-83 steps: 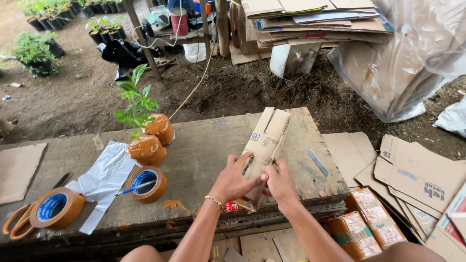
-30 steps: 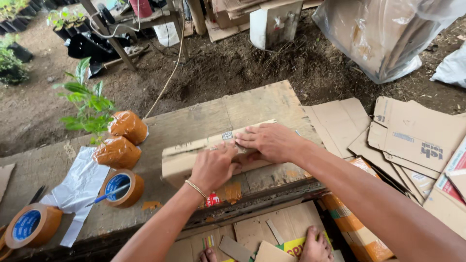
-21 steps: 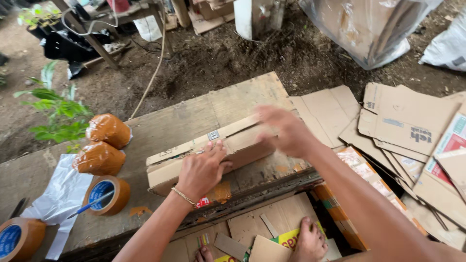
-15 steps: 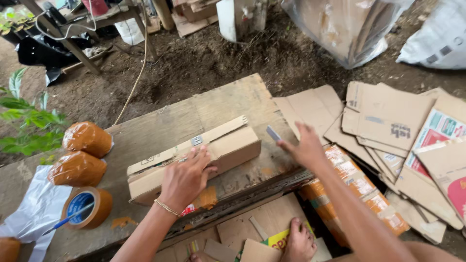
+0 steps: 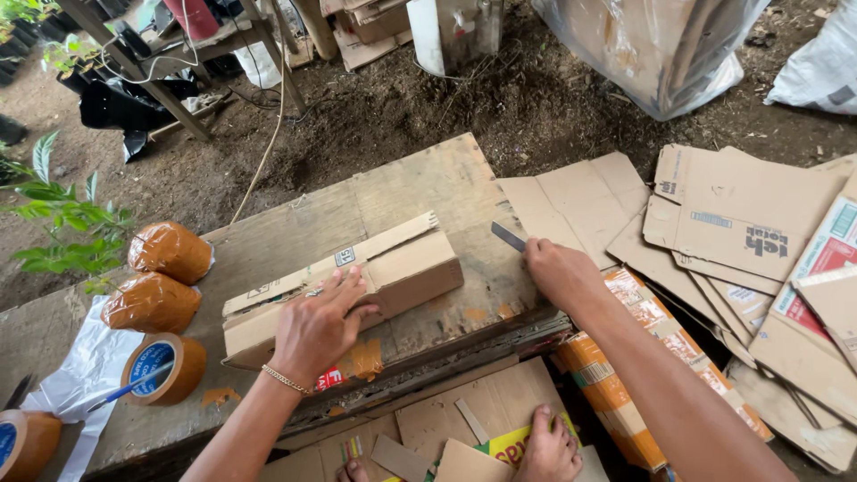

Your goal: The person assembles a rectangular cardboard box on a wooden table. They fold the flaps, use a metal blade to crease and cut the cardboard, and secure the box with packing tape. The person handles the box, blade, and tape throughout the process.

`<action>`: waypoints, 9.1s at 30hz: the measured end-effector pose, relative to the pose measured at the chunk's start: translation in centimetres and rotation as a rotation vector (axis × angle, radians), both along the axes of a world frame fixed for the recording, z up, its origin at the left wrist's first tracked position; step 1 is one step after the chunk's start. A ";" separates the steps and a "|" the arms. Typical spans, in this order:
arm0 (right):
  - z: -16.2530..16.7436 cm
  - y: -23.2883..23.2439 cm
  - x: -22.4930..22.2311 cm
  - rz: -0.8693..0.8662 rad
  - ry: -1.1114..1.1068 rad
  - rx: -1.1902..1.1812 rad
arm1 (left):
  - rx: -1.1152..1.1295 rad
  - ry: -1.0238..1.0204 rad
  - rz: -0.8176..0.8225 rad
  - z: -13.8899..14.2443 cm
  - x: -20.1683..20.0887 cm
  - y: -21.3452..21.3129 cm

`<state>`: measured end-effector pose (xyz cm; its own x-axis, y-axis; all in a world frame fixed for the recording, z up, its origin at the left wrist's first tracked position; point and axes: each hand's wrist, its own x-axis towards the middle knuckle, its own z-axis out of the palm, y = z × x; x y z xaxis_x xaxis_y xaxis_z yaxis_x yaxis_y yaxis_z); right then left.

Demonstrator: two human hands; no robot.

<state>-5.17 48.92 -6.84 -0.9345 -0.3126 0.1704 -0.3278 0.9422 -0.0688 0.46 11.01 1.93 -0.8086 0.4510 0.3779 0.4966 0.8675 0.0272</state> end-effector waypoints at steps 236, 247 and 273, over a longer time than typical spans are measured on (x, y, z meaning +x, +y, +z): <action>-6.5 -40.1 15.1 0.007 -0.043 -1.329 | -0.610 -0.399 -0.048 2.7 -11.5 8.3; -3.8 -40.1 17.2 -0.274 -0.435 -1.538 | -0.590 -0.429 -0.067 4.2 -10.5 7.6; -6.5 -40.0 15.2 -0.219 -0.801 -1.946 | -0.545 -0.487 -0.049 4.9 -10.7 7.4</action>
